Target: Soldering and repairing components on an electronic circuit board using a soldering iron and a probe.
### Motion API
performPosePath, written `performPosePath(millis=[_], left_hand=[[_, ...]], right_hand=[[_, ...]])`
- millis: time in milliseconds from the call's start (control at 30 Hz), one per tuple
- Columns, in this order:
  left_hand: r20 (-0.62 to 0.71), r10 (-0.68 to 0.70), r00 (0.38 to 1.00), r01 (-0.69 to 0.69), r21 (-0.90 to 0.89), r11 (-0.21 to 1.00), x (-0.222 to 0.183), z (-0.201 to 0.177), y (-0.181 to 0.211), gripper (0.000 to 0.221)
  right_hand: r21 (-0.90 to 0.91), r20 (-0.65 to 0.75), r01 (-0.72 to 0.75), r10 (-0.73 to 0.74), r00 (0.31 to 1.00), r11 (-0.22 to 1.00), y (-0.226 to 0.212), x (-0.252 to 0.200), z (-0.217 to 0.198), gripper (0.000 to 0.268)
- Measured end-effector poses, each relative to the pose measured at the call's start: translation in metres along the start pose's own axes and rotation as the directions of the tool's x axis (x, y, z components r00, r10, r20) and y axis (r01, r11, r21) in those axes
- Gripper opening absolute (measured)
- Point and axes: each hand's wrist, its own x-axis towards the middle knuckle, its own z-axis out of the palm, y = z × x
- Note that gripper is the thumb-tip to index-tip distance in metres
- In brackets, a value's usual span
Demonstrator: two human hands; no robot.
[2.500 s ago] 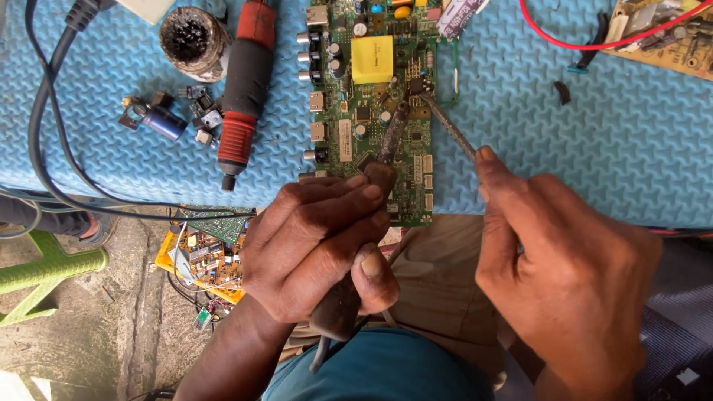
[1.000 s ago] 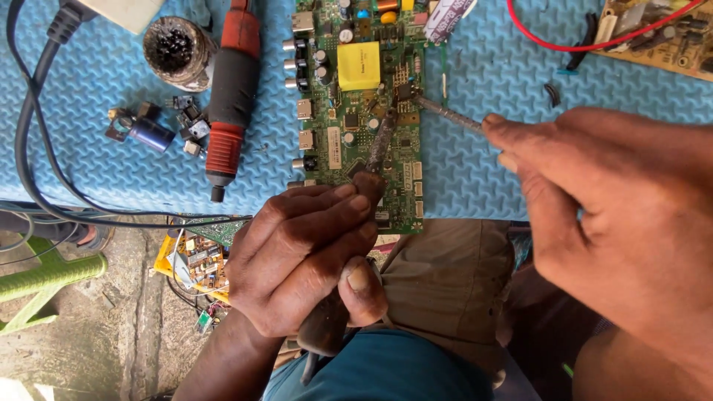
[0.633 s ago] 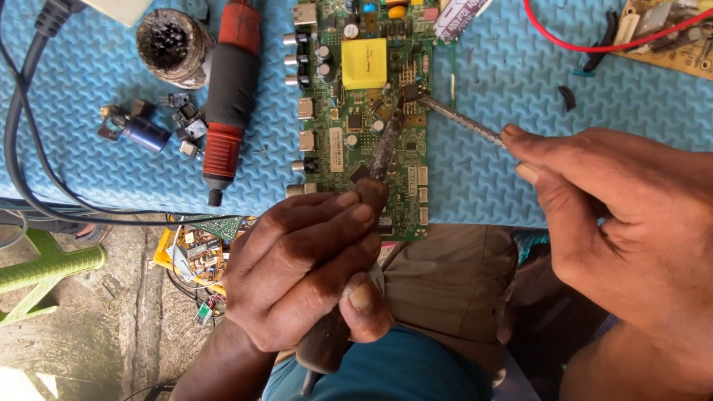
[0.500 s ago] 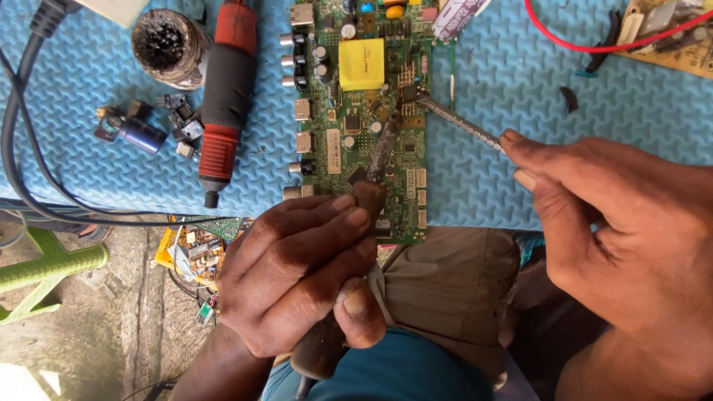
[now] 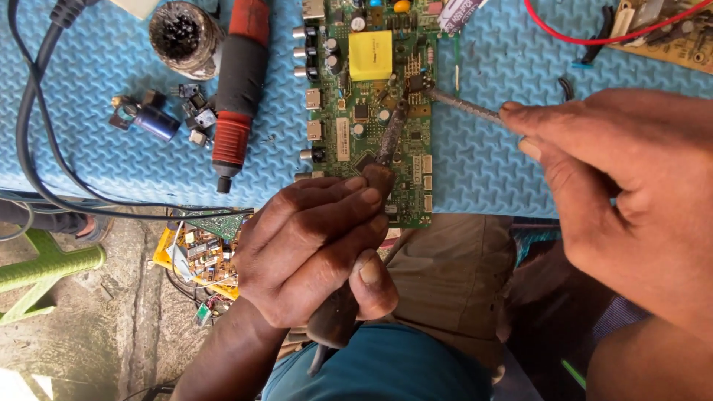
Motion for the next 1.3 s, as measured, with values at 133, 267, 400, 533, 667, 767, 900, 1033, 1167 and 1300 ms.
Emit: performPosePath(millis=[133, 267, 400, 533, 667, 767, 900, 1033, 1167, 1300], left_hand=[[0.012, -0.004, 1.0, 0.004, -0.005, 1.0, -0.002, -0.002, -0.001, 0.029], [0.028, 0.026, 0.999, -0.026, -0.02, 0.999, -0.002, -0.002, -0.005, 0.029], [0.01, 0.047, 0.999, -0.047, -0.029, 0.998, 0.0, -0.001, -0.007, 0.034], [0.006, 0.054, 0.999, -0.053, -0.043, 0.998, -0.002, 0.0, -0.008, 0.031], [0.028, 0.055, 0.998, -0.054, -0.032, 0.998, -0.001, -0.003, -0.008, 0.03], [0.034, 0.043, 0.998, -0.043, -0.01, 0.999, -0.003, -0.003, -0.005, 0.029], [-0.007, 0.018, 1.0, -0.018, 0.012, 1.0, 0.0, 0.0, 0.0, 0.03], [-0.078, 0.067, 0.995, -0.068, -0.011, 0.998, 0.001, 0.007, -0.003, 0.031], [-0.09, 0.061, 0.994, -0.062, -0.01, 0.998, 0.0, 0.006, -0.002, 0.029], [-0.05, 0.071, 0.996, -0.072, -0.012, 0.997, 0.0, 0.003, -0.005, 0.029]], right_hand=[[-0.029, 0.025, -0.02, 0.021, 0.999, 0.999, -0.001, 0.002, -0.001, 0.031], [-0.07, 0.063, -0.061, 0.065, 0.996, 0.996, -0.001, 0.003, -0.003, 0.034], [-0.099, 0.109, -0.095, 0.106, 0.988, 0.99, -0.003, 0.002, -0.003, 0.037], [-0.066, 0.068, -0.123, 0.128, 0.989, 0.99, -0.013, -0.008, 0.008, 0.035], [-0.073, -0.044, -0.097, 0.094, 0.995, 0.993, -0.019, -0.019, 0.016, 0.03], [-0.082, -0.114, -0.095, 0.086, 0.99, 0.992, -0.02, -0.028, 0.027, 0.028], [-0.127, -0.197, -0.039, 0.013, 0.98, 0.991, -0.011, -0.037, 0.038, 0.027], [-0.228, -0.125, -0.015, -0.014, 0.992, 0.973, -0.01, -0.026, 0.014, 0.029], [-0.385, 0.029, -0.004, 0.017, 0.999, 0.923, -0.005, -0.011, 0.001, 0.033], [-0.51, 0.177, 0.06, 0.036, 0.984, 0.858, 0.01, -0.005, 0.002, 0.046]])
